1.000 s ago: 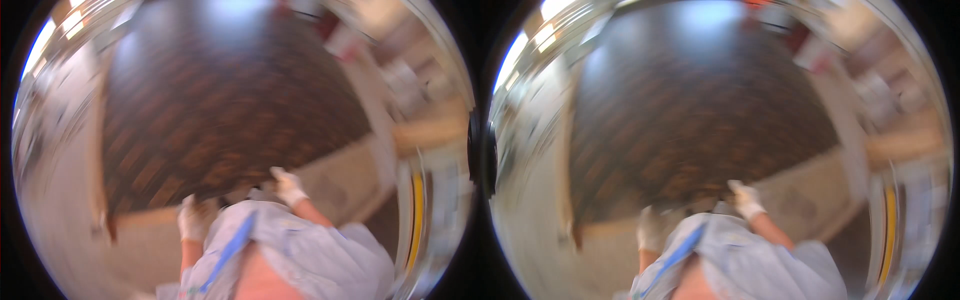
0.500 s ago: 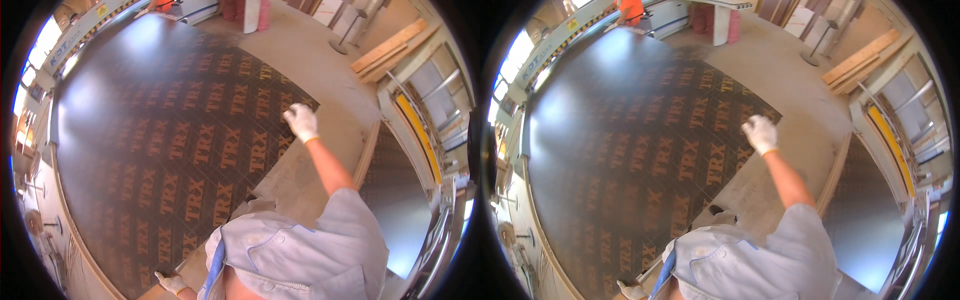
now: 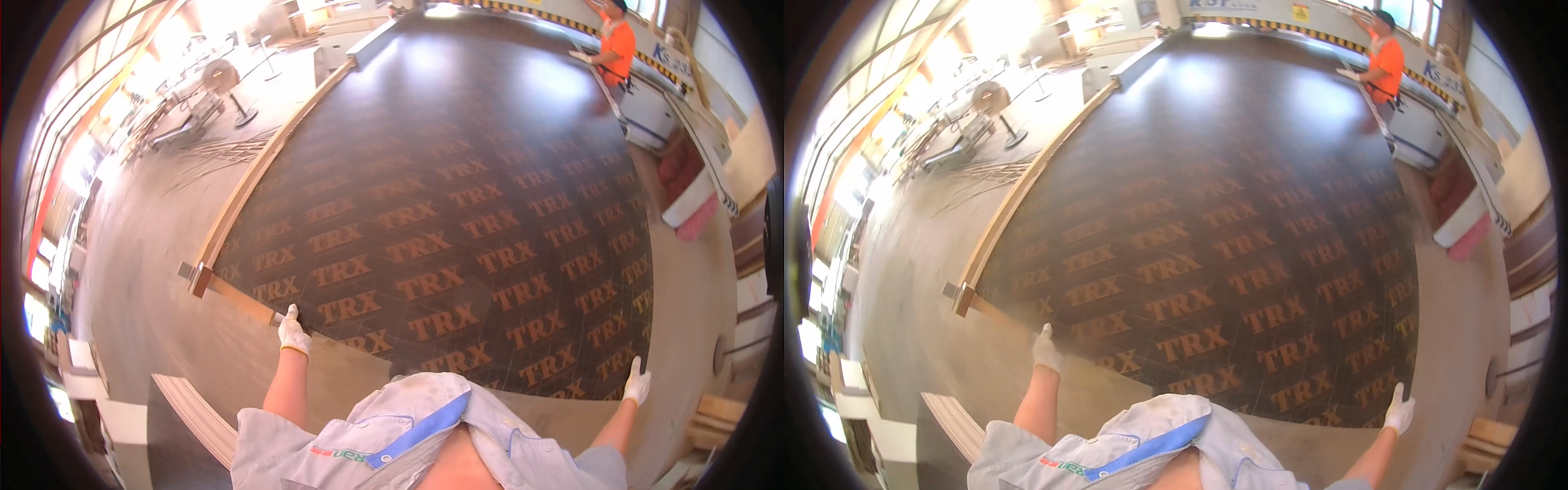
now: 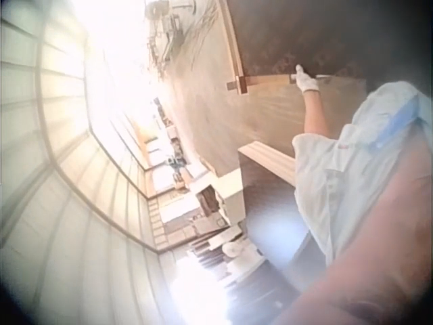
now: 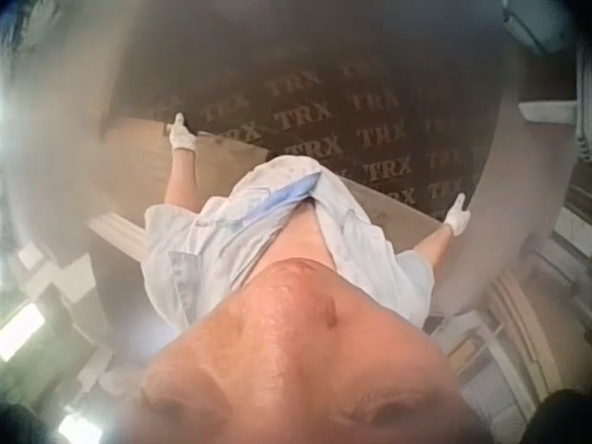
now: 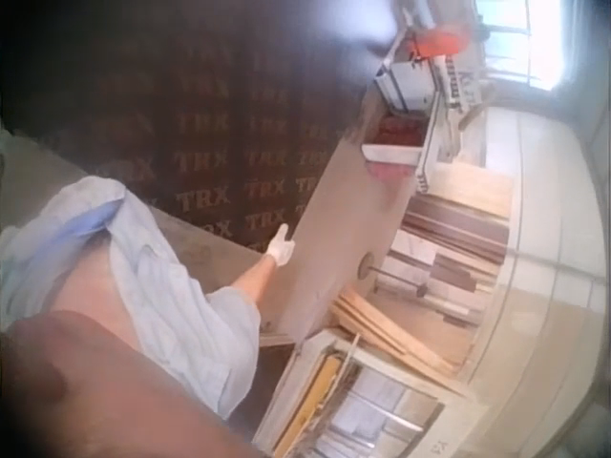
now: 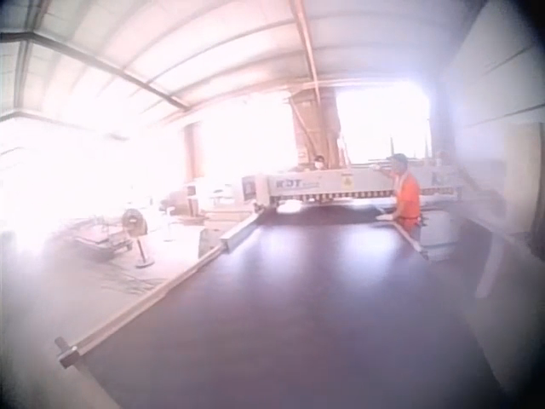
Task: The person and a coworker slide a large wood board into an industrial cutting machine. The person operates the machine's control panel, then helps the coworker pull out, rotate, and reload the board into the machine.
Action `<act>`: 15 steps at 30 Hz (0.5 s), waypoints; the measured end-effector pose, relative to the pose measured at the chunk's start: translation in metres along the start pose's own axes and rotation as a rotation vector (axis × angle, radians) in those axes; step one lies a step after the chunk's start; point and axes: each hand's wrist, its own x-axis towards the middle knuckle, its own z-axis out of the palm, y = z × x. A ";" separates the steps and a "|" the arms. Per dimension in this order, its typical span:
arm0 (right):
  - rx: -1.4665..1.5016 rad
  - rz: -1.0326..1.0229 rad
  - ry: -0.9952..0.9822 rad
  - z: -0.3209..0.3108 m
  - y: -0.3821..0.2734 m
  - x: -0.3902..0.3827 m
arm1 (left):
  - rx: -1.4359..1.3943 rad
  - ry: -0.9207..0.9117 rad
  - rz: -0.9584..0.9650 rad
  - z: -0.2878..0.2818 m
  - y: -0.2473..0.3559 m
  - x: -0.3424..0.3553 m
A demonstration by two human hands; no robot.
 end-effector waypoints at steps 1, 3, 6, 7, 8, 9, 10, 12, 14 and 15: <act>-0.013 0.024 -0.043 -0.002 0.002 0.003 | -0.015 0.093 -0.009 0.008 0.002 -0.008; -0.076 0.039 -0.033 -0.004 -0.002 -0.001 | -0.007 -0.007 -0.007 0.022 0.008 -0.024; -0.007 0.030 -0.083 -0.017 -0.017 -0.011 | 0.186 0.151 0.048 0.028 0.018 -0.046; -0.035 0.060 -0.043 -0.019 -0.019 -0.022 | 0.097 0.123 0.072 0.028 0.013 -0.052; 0.038 -0.029 -0.083 -0.024 -0.029 -0.022 | 0.171 0.207 0.061 0.027 0.014 -0.051; -0.051 0.076 -0.016 -0.026 -0.030 -0.035 | 0.114 0.140 0.081 0.024 0.011 -0.052; -0.066 0.068 0.026 -0.028 -0.039 -0.037 | 0.185 0.189 0.102 0.021 0.010 -0.048; -0.091 0.076 0.061 -0.031 -0.048 -0.048 | 0.227 0.231 0.098 0.014 0.008 -0.042; -0.089 0.097 0.045 -0.032 -0.053 -0.056 | 0.177 0.205 0.024 0.009 0.008 -0.040; -0.093 0.099 0.043 -0.032 -0.055 -0.057 | 0.200 0.192 0.059 0.009 0.008 -0.043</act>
